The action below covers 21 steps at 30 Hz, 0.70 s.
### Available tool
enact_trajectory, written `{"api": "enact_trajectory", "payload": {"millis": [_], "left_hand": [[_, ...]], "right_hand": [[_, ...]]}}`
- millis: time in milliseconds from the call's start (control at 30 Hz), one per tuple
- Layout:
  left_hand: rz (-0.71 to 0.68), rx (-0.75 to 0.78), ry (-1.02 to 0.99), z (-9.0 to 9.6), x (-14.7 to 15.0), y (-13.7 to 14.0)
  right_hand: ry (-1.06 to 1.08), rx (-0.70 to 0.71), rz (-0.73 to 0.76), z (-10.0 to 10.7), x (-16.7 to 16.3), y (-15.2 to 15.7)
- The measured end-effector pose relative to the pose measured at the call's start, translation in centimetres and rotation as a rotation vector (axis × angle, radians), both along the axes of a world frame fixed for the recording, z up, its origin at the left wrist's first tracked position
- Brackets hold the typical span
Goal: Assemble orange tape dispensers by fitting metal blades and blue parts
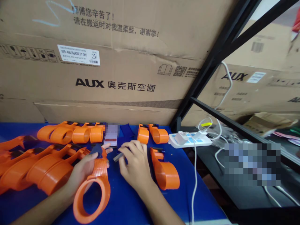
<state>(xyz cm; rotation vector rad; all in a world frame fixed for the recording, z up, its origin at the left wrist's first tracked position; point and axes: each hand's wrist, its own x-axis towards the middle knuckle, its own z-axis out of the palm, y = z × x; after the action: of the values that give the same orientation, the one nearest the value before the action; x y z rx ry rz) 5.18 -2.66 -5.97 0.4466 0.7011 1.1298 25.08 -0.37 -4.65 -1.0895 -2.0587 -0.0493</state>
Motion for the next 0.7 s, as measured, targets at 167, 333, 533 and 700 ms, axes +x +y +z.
{"api": "enact_trajectory", "payload": {"millis": [167, 333, 533, 700], "left_hand": [[0.012, 0.039, -0.033, -0.4, -0.2, -0.1], [-0.058, 0.081, -0.019, -0.8, -0.6, -0.4], [-0.029, 0.114, -0.015, -1.1, -0.9, -0.1], [-0.063, 0.147, -0.020, -0.7, -0.9, -0.6]], "right_hand": [[0.042, 0.046, 0.069, 0.3, -0.3, -0.4], [0.024, 0.023, 0.116, 0.5, -0.4, -0.6], [0.220, -0.137, 0.289, 1.1, -0.4, -1.0], [0.653, -0.471, 0.289, 0.5, -0.4, -0.4]]}}
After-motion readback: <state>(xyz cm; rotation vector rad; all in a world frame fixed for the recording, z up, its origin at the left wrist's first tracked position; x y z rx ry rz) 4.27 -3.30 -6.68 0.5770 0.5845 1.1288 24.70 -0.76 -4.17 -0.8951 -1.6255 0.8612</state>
